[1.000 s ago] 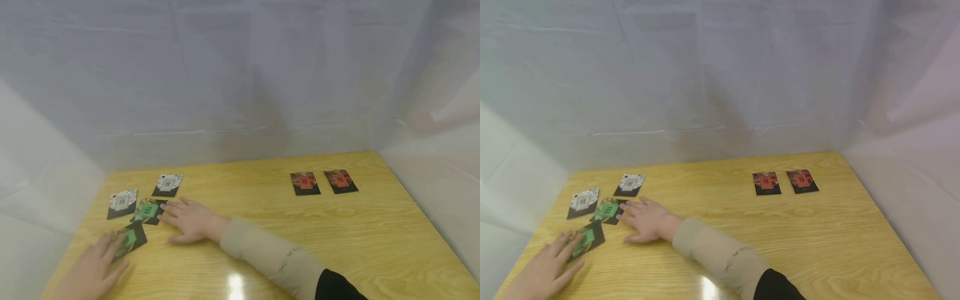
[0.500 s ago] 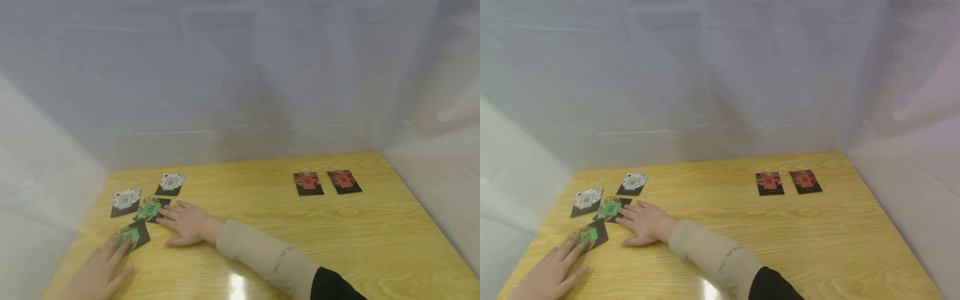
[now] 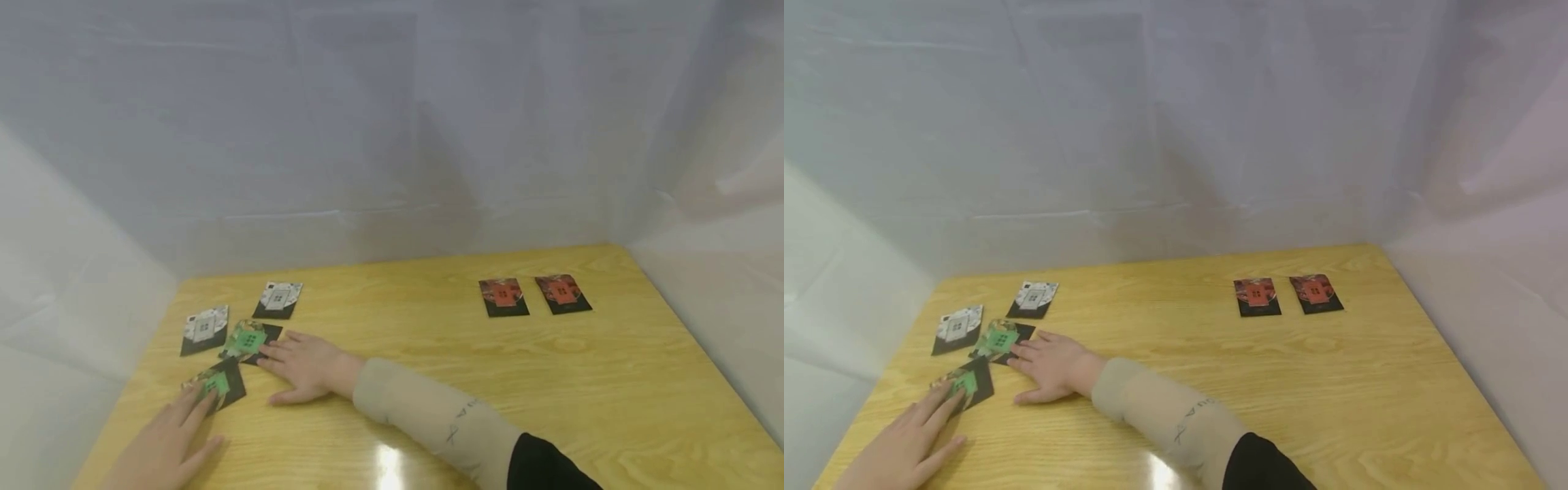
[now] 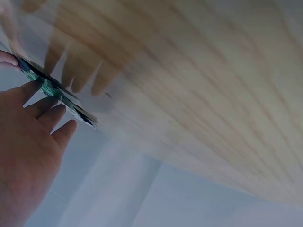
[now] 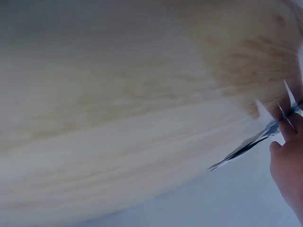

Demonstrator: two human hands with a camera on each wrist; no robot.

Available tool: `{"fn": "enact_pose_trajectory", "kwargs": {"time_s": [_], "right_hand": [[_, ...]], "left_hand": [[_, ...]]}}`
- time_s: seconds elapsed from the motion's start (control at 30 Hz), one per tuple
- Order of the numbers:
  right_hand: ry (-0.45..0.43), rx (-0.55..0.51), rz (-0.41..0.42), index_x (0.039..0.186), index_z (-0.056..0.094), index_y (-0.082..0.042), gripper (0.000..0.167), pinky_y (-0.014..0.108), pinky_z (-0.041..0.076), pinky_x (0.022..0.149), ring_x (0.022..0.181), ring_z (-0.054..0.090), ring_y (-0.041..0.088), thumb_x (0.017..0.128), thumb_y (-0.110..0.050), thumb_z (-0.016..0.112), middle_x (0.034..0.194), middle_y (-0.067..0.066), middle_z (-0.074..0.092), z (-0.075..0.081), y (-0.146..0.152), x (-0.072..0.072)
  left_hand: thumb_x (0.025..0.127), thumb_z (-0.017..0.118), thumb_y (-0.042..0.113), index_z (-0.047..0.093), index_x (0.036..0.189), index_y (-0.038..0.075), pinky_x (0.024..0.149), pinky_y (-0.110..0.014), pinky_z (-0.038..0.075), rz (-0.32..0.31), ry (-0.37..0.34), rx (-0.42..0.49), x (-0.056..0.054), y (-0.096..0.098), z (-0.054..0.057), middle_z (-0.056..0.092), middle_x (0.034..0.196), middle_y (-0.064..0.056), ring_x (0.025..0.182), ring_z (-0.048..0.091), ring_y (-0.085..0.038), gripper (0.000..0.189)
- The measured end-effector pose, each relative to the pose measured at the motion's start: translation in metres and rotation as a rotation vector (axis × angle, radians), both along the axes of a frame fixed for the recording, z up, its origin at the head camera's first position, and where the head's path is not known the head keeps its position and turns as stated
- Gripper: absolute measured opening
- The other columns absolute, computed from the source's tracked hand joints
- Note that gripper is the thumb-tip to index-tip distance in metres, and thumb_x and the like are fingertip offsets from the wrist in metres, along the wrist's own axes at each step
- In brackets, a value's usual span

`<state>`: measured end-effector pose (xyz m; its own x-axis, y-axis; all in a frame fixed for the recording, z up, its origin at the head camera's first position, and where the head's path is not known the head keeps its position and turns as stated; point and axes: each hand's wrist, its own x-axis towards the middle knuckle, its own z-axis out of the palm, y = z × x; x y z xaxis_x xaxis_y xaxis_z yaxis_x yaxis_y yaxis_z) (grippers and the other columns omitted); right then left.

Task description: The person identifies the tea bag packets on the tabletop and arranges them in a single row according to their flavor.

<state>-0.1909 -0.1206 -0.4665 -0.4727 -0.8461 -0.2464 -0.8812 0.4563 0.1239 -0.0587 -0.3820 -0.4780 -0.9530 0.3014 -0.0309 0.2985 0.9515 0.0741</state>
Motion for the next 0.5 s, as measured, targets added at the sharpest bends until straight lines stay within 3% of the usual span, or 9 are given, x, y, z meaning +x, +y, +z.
{"fn": "enact_pose_trajectory", "kwargs": {"time_s": [0.33, 0.5], "right_hand": [[0.015, -0.041, 0.036, 0.171, 0.019, -0.024, 0.085, 0.033, 0.01, 0.139, 0.166, 0.02, 0.014, 0.105, -0.077, 0.021, 0.178, -0.005, 0.023, -0.004, 0.009, -0.009], [0.04, -0.045, 0.062, 0.171, 0.022, -0.023, 0.084, 0.034, 0.01, 0.139, 0.166, 0.02, 0.015, 0.105, -0.076, 0.02, 0.178, -0.002, 0.023, -0.004, 0.017, -0.01]], "left_hand": [[0.1, 0.067, 0.054, 0.049, 0.149, -0.011, 0.108, -0.072, 0.049, 0.019, -0.04, -0.005, 0.0, 0.003, 0.0, 0.044, 0.156, -0.04, 0.136, 0.052, -0.06, 0.083], [0.1, 0.067, 0.053, 0.048, 0.15, -0.013, 0.109, -0.072, 0.048, 0.014, -0.045, 0.002, 0.0, 0.003, -0.001, 0.043, 0.157, -0.041, 0.137, 0.05, -0.061, 0.085]]}}
